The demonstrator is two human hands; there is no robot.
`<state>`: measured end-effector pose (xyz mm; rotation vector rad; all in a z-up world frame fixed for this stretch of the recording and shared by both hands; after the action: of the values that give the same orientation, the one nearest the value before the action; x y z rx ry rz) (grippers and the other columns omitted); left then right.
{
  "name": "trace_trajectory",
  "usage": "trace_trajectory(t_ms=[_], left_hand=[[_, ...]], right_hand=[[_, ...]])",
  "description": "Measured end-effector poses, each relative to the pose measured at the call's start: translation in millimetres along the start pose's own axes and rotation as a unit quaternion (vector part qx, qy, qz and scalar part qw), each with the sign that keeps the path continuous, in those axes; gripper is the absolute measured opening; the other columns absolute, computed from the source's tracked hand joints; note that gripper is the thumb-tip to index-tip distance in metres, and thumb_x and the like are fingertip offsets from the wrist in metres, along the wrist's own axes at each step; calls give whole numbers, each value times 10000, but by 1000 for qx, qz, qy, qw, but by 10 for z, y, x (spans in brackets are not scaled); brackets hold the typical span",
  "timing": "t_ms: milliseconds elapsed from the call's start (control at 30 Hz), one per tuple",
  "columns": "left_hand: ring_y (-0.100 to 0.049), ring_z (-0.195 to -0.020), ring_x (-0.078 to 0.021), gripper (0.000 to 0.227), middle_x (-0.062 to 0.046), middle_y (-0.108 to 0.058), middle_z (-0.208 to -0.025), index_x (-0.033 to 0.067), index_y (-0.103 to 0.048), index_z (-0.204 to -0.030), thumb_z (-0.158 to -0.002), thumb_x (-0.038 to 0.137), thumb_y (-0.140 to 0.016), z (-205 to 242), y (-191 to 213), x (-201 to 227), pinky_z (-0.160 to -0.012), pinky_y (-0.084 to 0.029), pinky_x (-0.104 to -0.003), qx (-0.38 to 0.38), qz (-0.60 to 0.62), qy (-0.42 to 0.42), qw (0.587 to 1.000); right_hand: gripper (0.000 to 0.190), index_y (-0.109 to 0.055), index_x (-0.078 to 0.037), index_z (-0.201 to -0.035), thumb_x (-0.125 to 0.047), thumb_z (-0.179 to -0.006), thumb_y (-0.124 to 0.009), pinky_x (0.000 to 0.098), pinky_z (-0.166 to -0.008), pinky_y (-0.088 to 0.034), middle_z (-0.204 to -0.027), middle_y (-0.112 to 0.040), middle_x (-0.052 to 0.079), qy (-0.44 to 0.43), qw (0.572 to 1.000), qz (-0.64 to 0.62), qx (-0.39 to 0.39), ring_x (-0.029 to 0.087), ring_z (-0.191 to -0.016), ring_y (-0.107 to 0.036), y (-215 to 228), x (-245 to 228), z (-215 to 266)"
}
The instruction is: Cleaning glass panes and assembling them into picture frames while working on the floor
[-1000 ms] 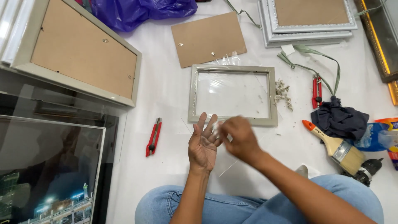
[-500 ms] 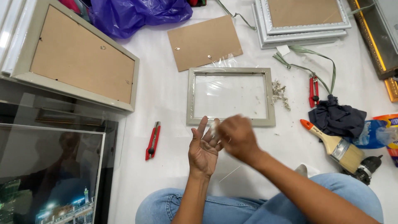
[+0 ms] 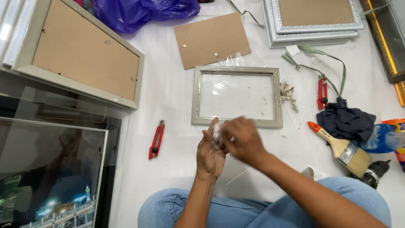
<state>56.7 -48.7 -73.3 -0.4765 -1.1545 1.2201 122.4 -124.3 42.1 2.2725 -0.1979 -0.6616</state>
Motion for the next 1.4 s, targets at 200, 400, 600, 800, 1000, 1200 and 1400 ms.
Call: trace_trajectory(t_ms=[200,400,600,800,1000,1200,1400], left_hand=[[-602,-1242,-382,682,-235,-614,-1370,132,-533,-1477,-942,554,-503,148,-343,237,-993,-512,-588,0,-4,42,999],[-637,-1209,-435,674,-284,-660,-1305,57,-497,-1487,-963,481,-526,-8,-7,-86,-1024,-491,-637,19,-40,14,999],[-610,-1229,-377,672,-222,-619,-1368,124,-543,-1466,-960,559,-463,176,-314,145,-980,-528,-575,-7,8,61,998],[-596,-1255,-368,680,-221,-609,-1383,128,-531,-1471,-949,557,-454,188,-383,145,-1010,-516,-564,-23,-30,66,997],[-722,-1057,-385,622,-253,-717,-1203,82,-598,-1400,-1009,531,-415,-115,372,-325,-912,-588,-517,-34,-44,49,997],[-601,-1237,-389,693,-235,-617,-1369,98,-543,-1454,-964,573,-415,187,-311,153,-990,-524,-571,-28,-33,66,997],[-661,-1157,-385,832,-315,-569,-1414,-2,-409,-1510,-899,560,-459,247,-532,163,-950,-569,-486,-71,-67,48,994]], right_hand=[[165,-677,-121,-899,-235,-1009,-719,486,-768,-468,-758,-637,64,-281,936,202,64,365,-807,-640,600,1897,382],[107,-677,-170,-765,-121,-791,-769,391,-714,-488,-700,-618,34,-74,996,-40,28,301,-701,-614,104,-220,-71],[145,-647,-177,-811,-131,-943,-686,415,-759,-477,-720,-619,18,-165,972,159,50,295,-745,-630,374,1246,60],[135,-658,-136,-794,-111,-927,-673,452,-730,-498,-680,-624,77,-191,969,128,94,362,-703,-646,566,1157,10],[129,-629,-203,-713,-224,-777,-739,373,-702,-465,-746,-628,-16,-19,999,29,15,243,-756,-614,57,-25,-109],[133,-650,-106,-966,-218,-1025,-607,476,-819,-432,-781,-630,52,-354,917,175,45,320,-846,-632,681,1716,258],[166,-574,-115,-786,-76,-932,-643,331,-750,-389,-735,-577,15,-125,991,-10,37,177,-714,-495,380,55,-247]])
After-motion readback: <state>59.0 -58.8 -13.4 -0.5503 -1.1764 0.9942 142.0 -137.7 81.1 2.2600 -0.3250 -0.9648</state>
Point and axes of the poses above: each hand's wrist, its own z-axis away from the middle knuckle, its own y-axis out of the back of the hand, x = y × z, the point moved 7 cm from there along -z, towards the middle knuckle
